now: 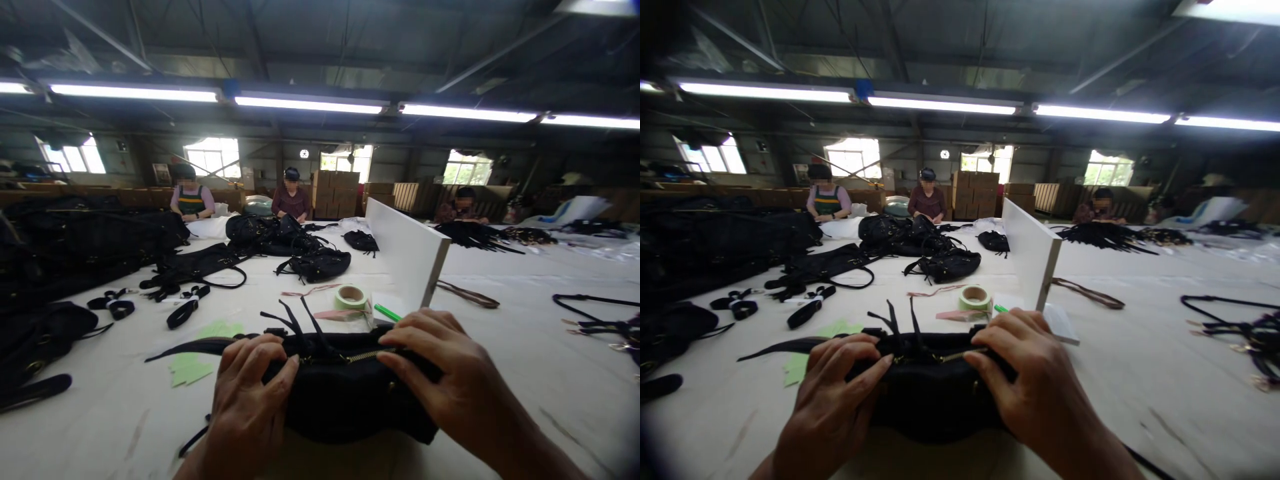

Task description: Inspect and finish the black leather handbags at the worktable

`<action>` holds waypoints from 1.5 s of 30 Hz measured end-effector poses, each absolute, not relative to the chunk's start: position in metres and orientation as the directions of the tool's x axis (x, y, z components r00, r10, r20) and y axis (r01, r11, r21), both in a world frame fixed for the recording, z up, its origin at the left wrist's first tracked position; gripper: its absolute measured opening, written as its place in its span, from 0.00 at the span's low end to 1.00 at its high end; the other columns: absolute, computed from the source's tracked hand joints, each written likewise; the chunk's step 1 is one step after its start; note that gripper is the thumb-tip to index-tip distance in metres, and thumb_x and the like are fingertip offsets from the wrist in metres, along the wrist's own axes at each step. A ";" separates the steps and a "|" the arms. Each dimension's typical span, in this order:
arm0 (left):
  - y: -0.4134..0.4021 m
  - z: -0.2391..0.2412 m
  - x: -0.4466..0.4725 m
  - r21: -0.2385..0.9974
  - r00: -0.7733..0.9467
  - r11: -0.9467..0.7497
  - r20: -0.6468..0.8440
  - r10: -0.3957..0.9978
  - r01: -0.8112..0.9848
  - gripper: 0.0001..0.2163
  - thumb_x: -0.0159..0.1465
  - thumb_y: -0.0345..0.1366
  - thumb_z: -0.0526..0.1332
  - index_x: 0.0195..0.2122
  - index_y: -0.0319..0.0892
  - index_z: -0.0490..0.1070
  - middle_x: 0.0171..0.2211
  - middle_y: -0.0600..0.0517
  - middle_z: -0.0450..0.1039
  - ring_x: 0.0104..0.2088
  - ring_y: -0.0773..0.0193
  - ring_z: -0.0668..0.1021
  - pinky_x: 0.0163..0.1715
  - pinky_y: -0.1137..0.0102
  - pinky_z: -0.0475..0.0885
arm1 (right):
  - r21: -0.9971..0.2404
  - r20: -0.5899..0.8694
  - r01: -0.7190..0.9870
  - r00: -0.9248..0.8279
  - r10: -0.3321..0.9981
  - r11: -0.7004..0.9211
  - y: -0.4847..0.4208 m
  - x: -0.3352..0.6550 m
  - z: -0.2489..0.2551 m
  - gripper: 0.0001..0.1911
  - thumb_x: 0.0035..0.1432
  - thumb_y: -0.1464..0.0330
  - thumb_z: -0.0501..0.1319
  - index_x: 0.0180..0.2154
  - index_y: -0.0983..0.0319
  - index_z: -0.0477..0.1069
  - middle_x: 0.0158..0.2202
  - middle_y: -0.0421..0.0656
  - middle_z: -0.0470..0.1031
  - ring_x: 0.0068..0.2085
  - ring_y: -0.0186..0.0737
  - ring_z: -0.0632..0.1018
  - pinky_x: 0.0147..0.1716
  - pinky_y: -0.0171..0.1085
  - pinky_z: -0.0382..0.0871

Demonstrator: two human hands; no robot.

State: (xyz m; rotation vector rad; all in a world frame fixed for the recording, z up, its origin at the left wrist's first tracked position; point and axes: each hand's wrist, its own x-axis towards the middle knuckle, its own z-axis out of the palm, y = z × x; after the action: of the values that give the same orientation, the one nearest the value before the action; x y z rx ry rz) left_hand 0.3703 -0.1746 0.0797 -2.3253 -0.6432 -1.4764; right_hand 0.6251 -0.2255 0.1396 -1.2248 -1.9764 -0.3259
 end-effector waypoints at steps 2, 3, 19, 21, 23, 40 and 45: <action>-0.178 0.080 0.371 -0.024 0.373 -0.848 0.904 0.207 0.530 0.14 0.58 0.16 0.58 0.42 0.35 0.74 0.38 0.44 0.69 0.46 0.55 0.71 0.45 0.57 0.65 | -0.176 0.677 0.849 -0.262 0.687 0.498 -0.222 0.605 0.141 0.04 0.57 0.71 0.66 0.31 0.58 0.73 0.33 0.39 0.74 0.37 0.42 0.72 0.41 0.42 0.61; -0.180 0.080 0.371 -0.027 0.376 -0.846 0.903 0.208 0.532 0.14 0.58 0.16 0.58 0.42 0.35 0.74 0.37 0.44 0.69 0.46 0.55 0.71 0.44 0.57 0.65 | -0.173 0.655 0.855 -0.271 0.706 0.489 -0.221 0.598 0.142 0.06 0.54 0.71 0.69 0.29 0.58 0.72 0.32 0.39 0.74 0.37 0.42 0.72 0.42 0.42 0.60; -0.193 0.069 0.371 -0.053 0.382 -0.813 0.899 0.214 0.580 0.14 0.58 0.18 0.58 0.43 0.37 0.73 0.36 0.46 0.69 0.41 0.59 0.70 0.43 0.59 0.64 | 0.046 0.672 0.922 -0.314 0.671 0.386 -0.223 0.577 0.135 0.07 0.51 0.75 0.62 0.25 0.61 0.65 0.28 0.41 0.68 0.31 0.42 0.68 0.38 0.41 0.56; -0.195 0.070 0.373 -0.047 0.370 -0.810 0.904 0.215 0.585 0.14 0.58 0.18 0.57 0.41 0.37 0.74 0.35 0.46 0.69 0.38 0.60 0.70 0.42 0.60 0.64 | 0.086 0.721 0.930 -0.305 0.623 0.356 -0.228 0.579 0.133 0.06 0.55 0.75 0.57 0.26 0.61 0.65 0.28 0.43 0.67 0.32 0.44 0.67 0.39 0.42 0.56; -0.196 0.070 0.374 -0.050 0.383 -0.800 0.894 0.231 0.599 0.13 0.59 0.19 0.57 0.42 0.37 0.73 0.35 0.46 0.68 0.37 0.61 0.70 0.41 0.60 0.65 | 0.113 0.762 0.946 -0.278 0.585 0.302 -0.233 0.584 0.134 0.08 0.57 0.74 0.54 0.26 0.61 0.65 0.27 0.43 0.66 0.32 0.45 0.67 0.39 0.42 0.56; -0.200 0.065 0.376 -0.070 0.367 -0.738 0.896 0.249 0.671 0.13 0.60 0.21 0.56 0.43 0.41 0.72 0.35 0.49 0.70 0.39 0.61 0.72 0.43 0.62 0.66 | 0.102 0.857 0.990 -0.038 0.514 -0.097 -0.259 0.660 0.131 0.14 0.65 0.59 0.51 0.36 0.62 0.67 0.34 0.47 0.72 0.37 0.50 0.72 0.40 0.46 0.59; -0.207 0.070 0.373 -0.051 0.417 -0.767 0.862 0.290 0.640 0.15 0.58 0.20 0.56 0.44 0.41 0.71 0.37 0.48 0.69 0.40 0.60 0.72 0.44 0.61 0.67 | 0.065 0.723 0.869 -0.380 0.577 0.491 -0.263 0.612 0.128 0.11 0.64 0.66 0.57 0.47 0.61 0.69 0.43 0.47 0.74 0.45 0.47 0.71 0.50 0.46 0.58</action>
State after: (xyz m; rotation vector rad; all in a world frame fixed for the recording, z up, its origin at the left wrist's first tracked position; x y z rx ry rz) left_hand 0.3728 -0.2067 0.0699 -2.3040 -0.7971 -1.2917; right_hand 0.6123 -0.2629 0.1276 -1.1852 -2.0964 -0.5879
